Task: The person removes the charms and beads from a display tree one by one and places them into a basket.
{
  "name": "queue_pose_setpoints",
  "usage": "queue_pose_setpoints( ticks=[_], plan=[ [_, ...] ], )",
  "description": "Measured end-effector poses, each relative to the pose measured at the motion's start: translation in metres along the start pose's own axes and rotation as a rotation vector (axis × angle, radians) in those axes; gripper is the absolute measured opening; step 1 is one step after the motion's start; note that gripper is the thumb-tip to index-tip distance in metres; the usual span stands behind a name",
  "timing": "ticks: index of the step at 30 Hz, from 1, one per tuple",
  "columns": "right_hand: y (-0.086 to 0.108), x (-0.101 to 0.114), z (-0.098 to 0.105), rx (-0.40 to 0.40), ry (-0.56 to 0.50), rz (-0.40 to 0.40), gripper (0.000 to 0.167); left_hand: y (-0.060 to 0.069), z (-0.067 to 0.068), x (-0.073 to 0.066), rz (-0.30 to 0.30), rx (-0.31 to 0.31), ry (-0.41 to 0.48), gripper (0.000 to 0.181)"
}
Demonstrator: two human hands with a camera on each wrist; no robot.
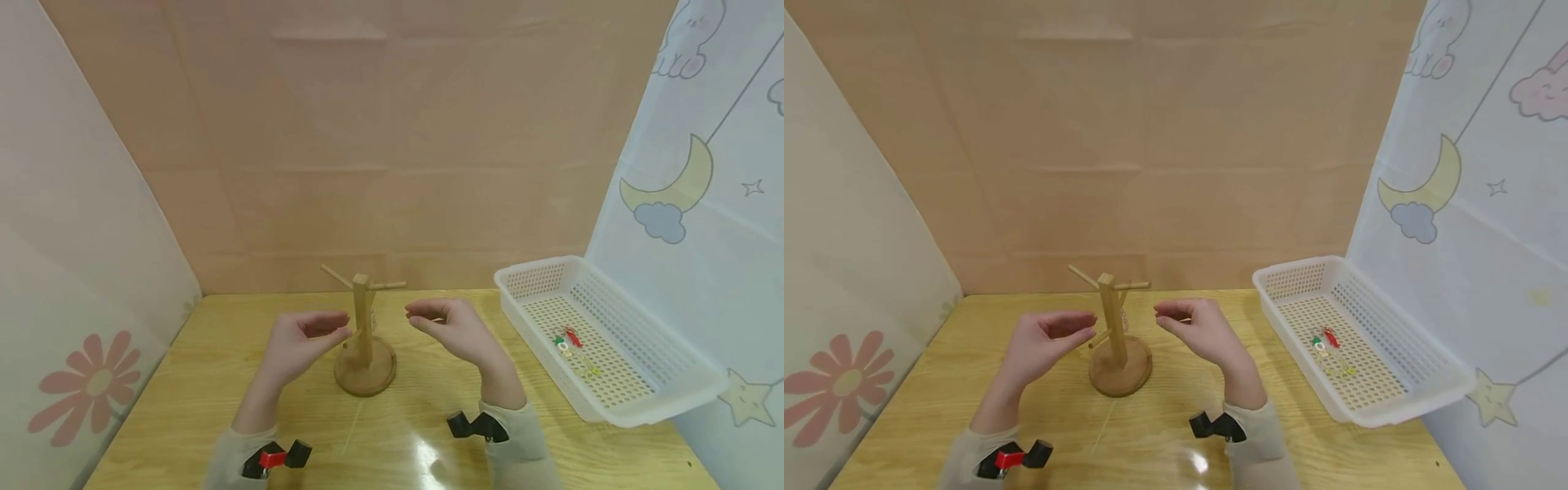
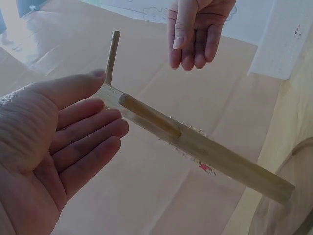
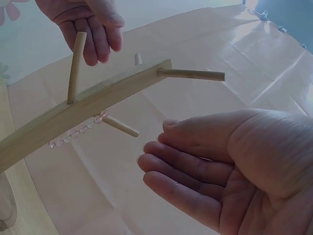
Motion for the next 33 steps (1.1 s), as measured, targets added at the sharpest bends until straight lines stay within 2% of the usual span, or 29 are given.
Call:
queue_pose_setpoints(
  ticks=[6, 17, 21, 27, 33],
  plan=[
    [-0.005, 0.001, -0.005, -0.004, -0.008, -0.002, 0.028, 0.005, -0.001, 0.003, -0.016, 0.072, -0.006, 0.026],
    [-0.013, -0.001, -0.015, -0.014, -0.039, 0.016, 0.028, 0.004, -0.003, 0.008, 0.021, 0.131, -0.016, 0.035],
    [-0.016, -0.004, -0.021, -0.035, -0.064, 0.007, 0.025, 0.004, -0.003, 0.011, 0.032, 0.145, -0.035, 0.032],
    [-0.024, -0.006, -0.034, -0.114, -0.082, 0.037, 0.022, 0.005, -0.002, 0.009, 0.015, 0.160, -0.031, 0.023],
    [-0.030, -0.005, -0.047, -0.123, -0.066, 0.087, 0.025, 0.003, 0.001, 0.013, 0.018, 0.142, -0.027, 0.017]
  ],
)
Point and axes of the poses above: each hand's wrist, its own y-axis away from the middle knuckle, its own z-axis out of the back of the hand, x = y × z, the point moved 4 cm from there along -y, towards the middle knuckle, and after that the axes turned 7 degrees about x, right-handed, at the moved point
